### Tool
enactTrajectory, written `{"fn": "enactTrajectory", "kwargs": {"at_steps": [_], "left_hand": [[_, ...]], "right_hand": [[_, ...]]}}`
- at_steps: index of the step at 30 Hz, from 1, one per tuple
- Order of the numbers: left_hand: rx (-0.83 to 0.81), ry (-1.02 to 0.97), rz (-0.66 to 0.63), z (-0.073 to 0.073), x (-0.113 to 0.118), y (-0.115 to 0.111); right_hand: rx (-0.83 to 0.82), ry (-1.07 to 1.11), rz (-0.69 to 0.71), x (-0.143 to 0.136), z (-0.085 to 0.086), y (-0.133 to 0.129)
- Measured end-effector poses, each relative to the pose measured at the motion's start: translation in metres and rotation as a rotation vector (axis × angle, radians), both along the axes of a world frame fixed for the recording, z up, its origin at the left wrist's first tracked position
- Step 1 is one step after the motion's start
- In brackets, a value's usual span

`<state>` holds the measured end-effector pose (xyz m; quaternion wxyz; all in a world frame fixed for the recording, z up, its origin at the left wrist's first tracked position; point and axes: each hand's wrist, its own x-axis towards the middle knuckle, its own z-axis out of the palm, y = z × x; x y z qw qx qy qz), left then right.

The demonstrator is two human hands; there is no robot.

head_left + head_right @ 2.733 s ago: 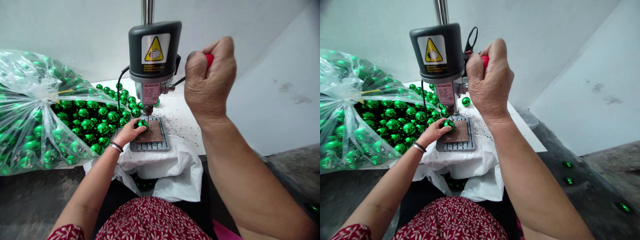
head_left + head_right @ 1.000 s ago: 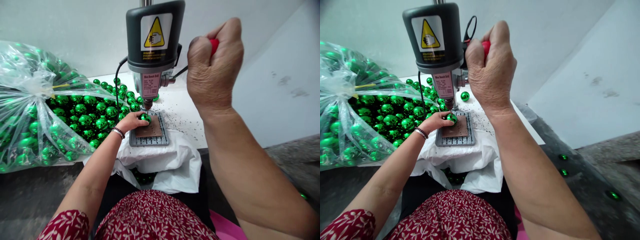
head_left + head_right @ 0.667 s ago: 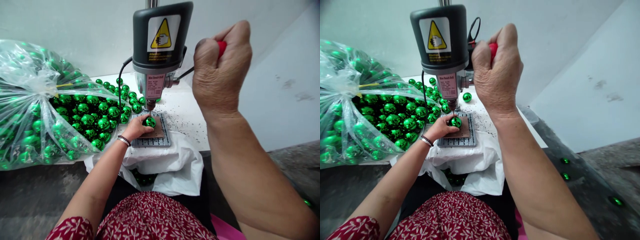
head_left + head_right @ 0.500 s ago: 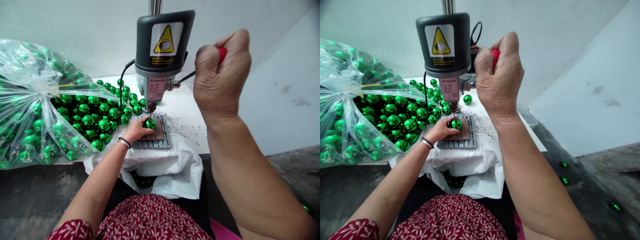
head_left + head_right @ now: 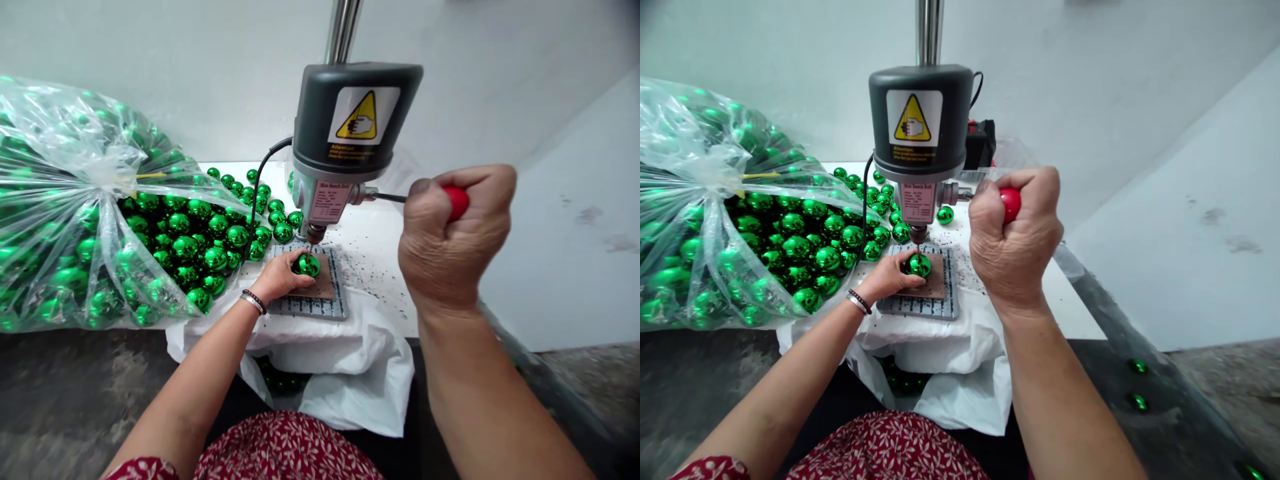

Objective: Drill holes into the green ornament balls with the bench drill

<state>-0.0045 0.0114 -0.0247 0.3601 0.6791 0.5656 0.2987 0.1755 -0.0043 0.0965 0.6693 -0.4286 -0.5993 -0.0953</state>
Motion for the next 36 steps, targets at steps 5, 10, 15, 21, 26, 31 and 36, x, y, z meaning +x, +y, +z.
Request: {"fn": "enactTrajectory", "kwargs": {"at_steps": [5, 10, 15, 21, 26, 31, 36], "left_hand": [[-0.006, -0.013, -0.003, 0.001, 0.000, -0.001], [-0.015, -0.014, -0.010, 0.002, -0.001, -0.002], [0.002, -0.018, -0.037, -0.001, -0.003, -0.001], [0.036, -0.061, -0.052, -0.007, -0.004, 0.001], [0.011, -0.056, -0.017, -0.007, -0.003, -0.001], [0.009, -0.055, -0.014, -0.007, -0.002, 0.000], [0.022, -0.054, 0.007, -0.002, 0.000, -0.006]], "right_hand": [[0.005, 0.002, -0.022, 0.002, -0.006, 0.000], [-0.004, 0.006, -0.036, 0.001, -0.012, -0.003], [-0.024, -0.005, -0.042, 0.001, -0.023, -0.007], [-0.030, -0.008, -0.029, 0.002, -0.036, -0.009], [-0.011, -0.015, -0.017, 0.001, -0.053, -0.011], [0.004, -0.005, -0.005, 0.000, -0.048, -0.009], [-0.154, 0.056, -0.039, -0.004, 0.017, 0.007]]}}
